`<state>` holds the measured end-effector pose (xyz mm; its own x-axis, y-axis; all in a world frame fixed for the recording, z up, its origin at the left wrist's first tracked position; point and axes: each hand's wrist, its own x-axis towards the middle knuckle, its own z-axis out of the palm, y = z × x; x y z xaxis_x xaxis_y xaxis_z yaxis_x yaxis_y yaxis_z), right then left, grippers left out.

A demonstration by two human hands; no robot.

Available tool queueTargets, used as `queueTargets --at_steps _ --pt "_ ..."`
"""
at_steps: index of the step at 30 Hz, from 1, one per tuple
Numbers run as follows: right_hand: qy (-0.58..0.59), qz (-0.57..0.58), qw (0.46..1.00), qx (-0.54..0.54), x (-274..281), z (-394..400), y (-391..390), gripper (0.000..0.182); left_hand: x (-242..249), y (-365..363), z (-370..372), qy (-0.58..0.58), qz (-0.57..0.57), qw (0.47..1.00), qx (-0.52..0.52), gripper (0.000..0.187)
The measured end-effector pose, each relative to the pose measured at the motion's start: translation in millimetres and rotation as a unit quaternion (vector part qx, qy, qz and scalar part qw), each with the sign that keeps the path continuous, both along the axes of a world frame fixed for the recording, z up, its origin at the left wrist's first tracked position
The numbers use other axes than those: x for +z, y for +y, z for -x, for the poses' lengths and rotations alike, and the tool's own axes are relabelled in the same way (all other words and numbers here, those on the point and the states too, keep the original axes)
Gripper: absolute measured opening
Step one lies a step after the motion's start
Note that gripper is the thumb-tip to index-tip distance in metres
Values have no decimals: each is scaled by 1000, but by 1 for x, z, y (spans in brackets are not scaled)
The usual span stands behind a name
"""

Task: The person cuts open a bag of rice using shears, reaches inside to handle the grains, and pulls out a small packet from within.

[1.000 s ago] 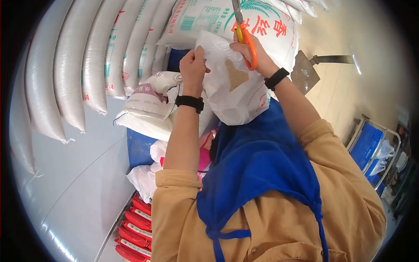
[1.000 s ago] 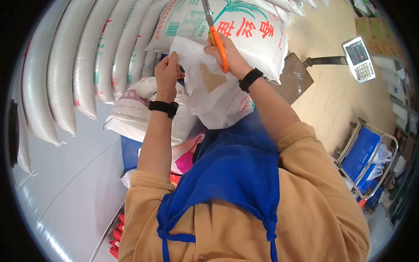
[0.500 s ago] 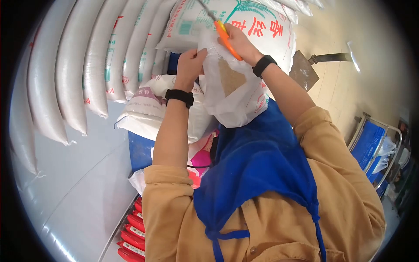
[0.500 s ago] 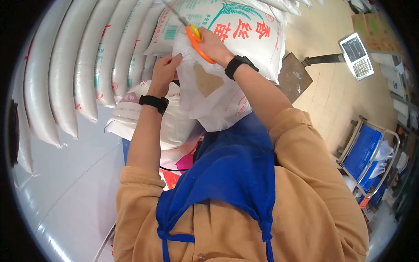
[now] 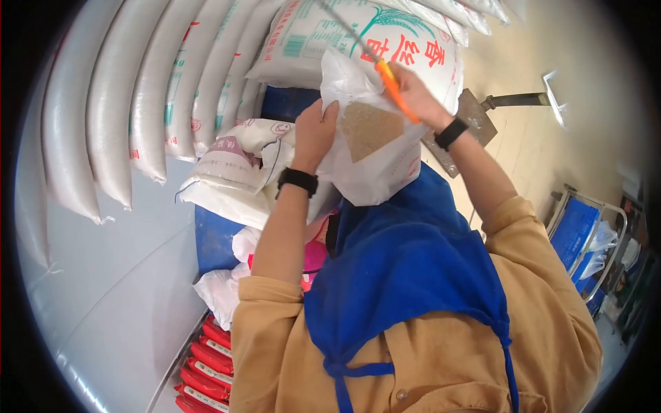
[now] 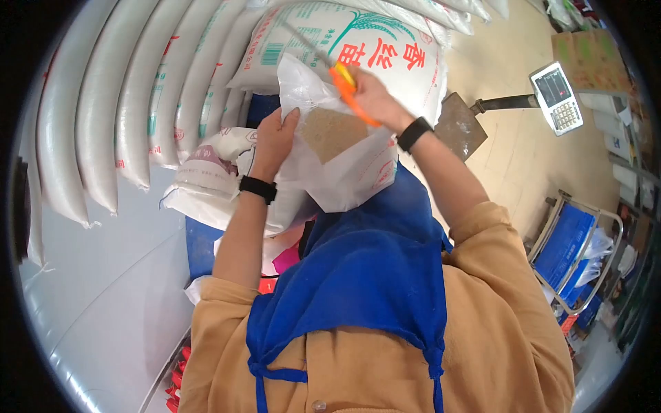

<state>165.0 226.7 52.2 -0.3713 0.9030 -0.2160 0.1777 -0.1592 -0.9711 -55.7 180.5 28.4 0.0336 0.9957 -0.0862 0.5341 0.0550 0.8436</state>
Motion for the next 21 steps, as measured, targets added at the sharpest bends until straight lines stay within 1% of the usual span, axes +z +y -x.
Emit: queueTargets --at_steps 3,4,7,8,10,13,15,16,17,18,19,20,21 --pt "5 16 999 39 -4 -8 11 26 8 4 20 -61 74 995 -37 33" --pt "-18 14 999 25 -4 -6 9 23 10 0 19 -146 103 984 -17 32" --pt "12 42 999 18 -7 -10 7 22 15 1 20 -180 158 970 -41 29" --pt "-7 3 1000 5 -4 -12 6 22 17 0 19 -189 169 967 -28 29" --pt "-47 -79 995 -21 26 -12 3 22 24 2 11 -207 185 961 -4 28" --pt "-150 -179 967 -102 71 -26 -14 31 16 -4 6 -213 137 967 16 27" --pt "-38 -141 985 -93 87 -38 -35 32 10 -6 5 -226 134 965 20 28" --pt "-14 -133 989 -63 95 -40 -49 34 8 -7 5 -233 133 963 22 29" --pt "-29 -124 991 -30 94 -45 -64 39 4 -7 6 -228 121 966 22 29" --pt "36 -82 996 26 99 -44 -80 45 0 -6 7 -223 109 968 21 30" --pt "-21 -97 991 85 87 -49 -91 51 -5 -5 7 -218 98 971 21 30" --pt "-39 -34 995 91 85 -51 -111 53 -9 -4 7 -208 91 974 20 31" --pt "-20 10 996 83 74 -48 -127 55 -14 -3 8 -198 84 976 19 32"
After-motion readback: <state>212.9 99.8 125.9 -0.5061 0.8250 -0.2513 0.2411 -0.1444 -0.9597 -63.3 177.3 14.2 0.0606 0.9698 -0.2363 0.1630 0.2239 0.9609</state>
